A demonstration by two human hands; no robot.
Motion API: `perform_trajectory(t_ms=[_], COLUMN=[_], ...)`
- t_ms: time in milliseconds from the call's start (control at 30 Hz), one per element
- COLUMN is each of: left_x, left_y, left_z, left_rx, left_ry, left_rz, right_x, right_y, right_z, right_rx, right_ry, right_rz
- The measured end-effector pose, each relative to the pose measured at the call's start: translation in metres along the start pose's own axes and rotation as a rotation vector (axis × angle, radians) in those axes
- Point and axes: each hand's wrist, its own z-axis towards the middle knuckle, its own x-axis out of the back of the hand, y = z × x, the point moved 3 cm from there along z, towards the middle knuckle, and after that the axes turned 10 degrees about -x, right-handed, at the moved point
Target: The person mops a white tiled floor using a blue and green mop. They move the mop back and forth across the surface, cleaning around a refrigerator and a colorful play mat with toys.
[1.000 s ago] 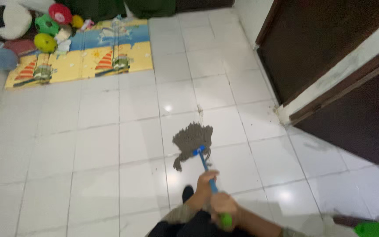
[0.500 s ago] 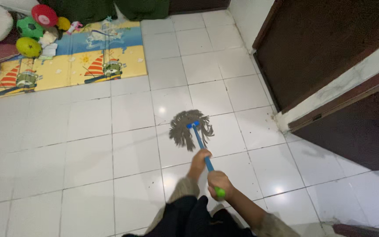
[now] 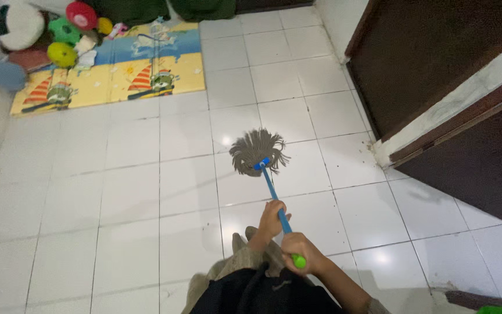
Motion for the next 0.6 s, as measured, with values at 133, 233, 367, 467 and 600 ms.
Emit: perform_trajectory(t_ms=[133, 233, 367, 467, 600], left_x=[-0.021, -0.028, -0.037, -0.049, -0.067], left_y=[0.064, 0.109, 0.142, 0.136, 0.112], left_z=[-0.055, -0.081, -0.105, -0.122, -0.134], left_rx=[0.170, 0.005, 0.085, 0.176, -0.024], left_ry=[-0.011, 0.078, -0.014, -0.086, -0.032], left_rz=[-0.159, -0.131, -0.060, -0.051, 0.027], right_x=[0.002, 0.020, 0.022, 0.002, -0.013], right_y=[-0.050, -0.084, -0.102, -0.095, -0.075], right_z=[-0.061, -0.091, -0.125, -0.155, -0.162], right_rx=[-0.139, -0.026, -0.052, 0.122, 0.330], right_ry=[-0.151, -0.175, -0.097, -0.010, -0.037], right_rz=[0.093, 0.150, 0.120, 0.044, 0.121])
